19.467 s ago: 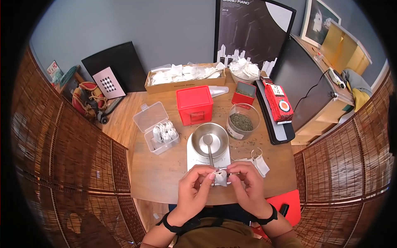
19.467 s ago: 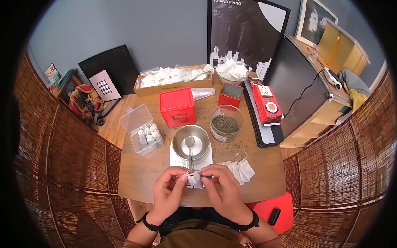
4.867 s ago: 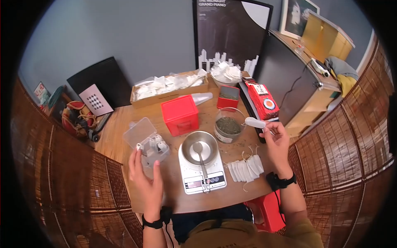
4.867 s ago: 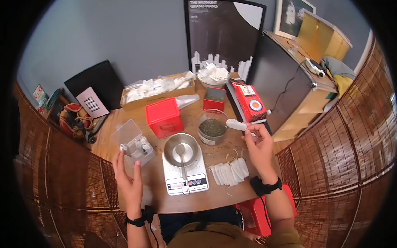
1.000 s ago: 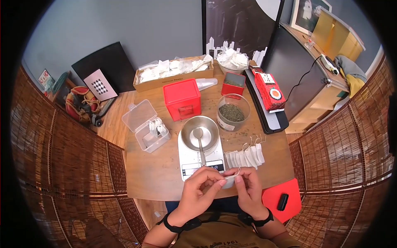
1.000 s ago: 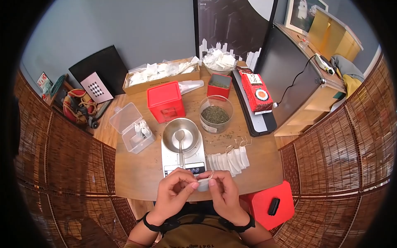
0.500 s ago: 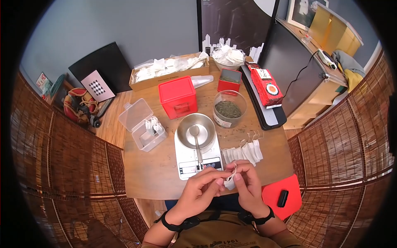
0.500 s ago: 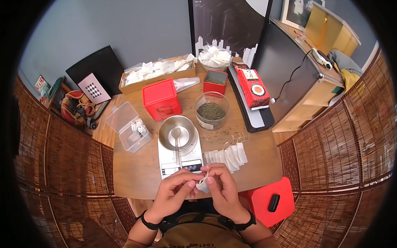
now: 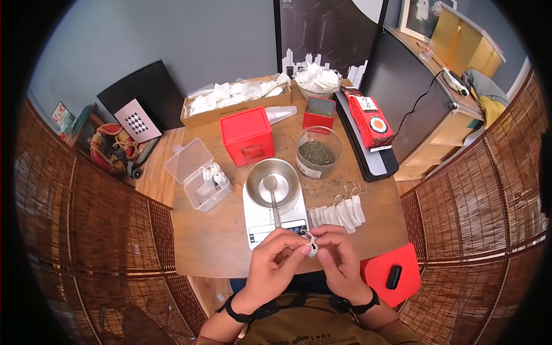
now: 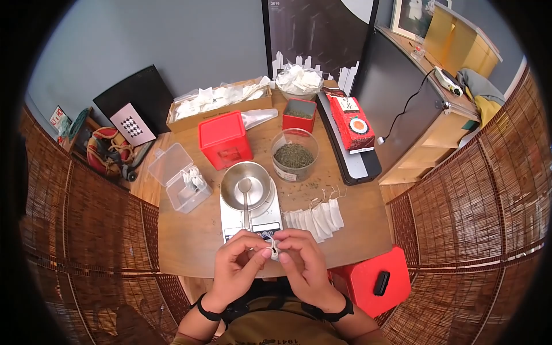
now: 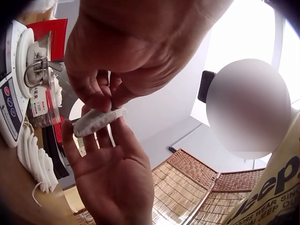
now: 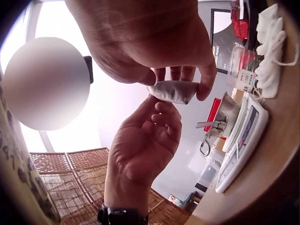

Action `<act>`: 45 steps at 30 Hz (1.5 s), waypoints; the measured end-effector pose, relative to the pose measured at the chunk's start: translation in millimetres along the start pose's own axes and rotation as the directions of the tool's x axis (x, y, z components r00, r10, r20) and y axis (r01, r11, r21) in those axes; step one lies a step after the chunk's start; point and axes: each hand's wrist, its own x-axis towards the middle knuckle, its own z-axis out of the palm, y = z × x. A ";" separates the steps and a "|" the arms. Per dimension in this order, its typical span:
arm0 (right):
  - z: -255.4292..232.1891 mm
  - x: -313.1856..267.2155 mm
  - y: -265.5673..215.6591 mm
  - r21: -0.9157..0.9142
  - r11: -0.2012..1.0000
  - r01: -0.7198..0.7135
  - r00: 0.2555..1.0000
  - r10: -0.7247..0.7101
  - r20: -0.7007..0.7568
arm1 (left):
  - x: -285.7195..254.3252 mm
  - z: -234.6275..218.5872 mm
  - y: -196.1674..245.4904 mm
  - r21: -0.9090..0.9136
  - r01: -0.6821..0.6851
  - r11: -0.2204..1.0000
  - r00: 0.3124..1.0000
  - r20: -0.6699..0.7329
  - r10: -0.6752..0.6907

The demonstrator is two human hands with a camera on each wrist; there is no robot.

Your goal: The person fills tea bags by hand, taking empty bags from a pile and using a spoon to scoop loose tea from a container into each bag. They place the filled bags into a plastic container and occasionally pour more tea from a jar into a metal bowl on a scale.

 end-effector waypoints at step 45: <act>-89.9 160.9 52.3 -0.212 0.976 -0.054 0.940 -0.022 -0.341 | 14.9 -73.7 -43.4 0.339 0.101 0.935 0.925 -0.378 0.037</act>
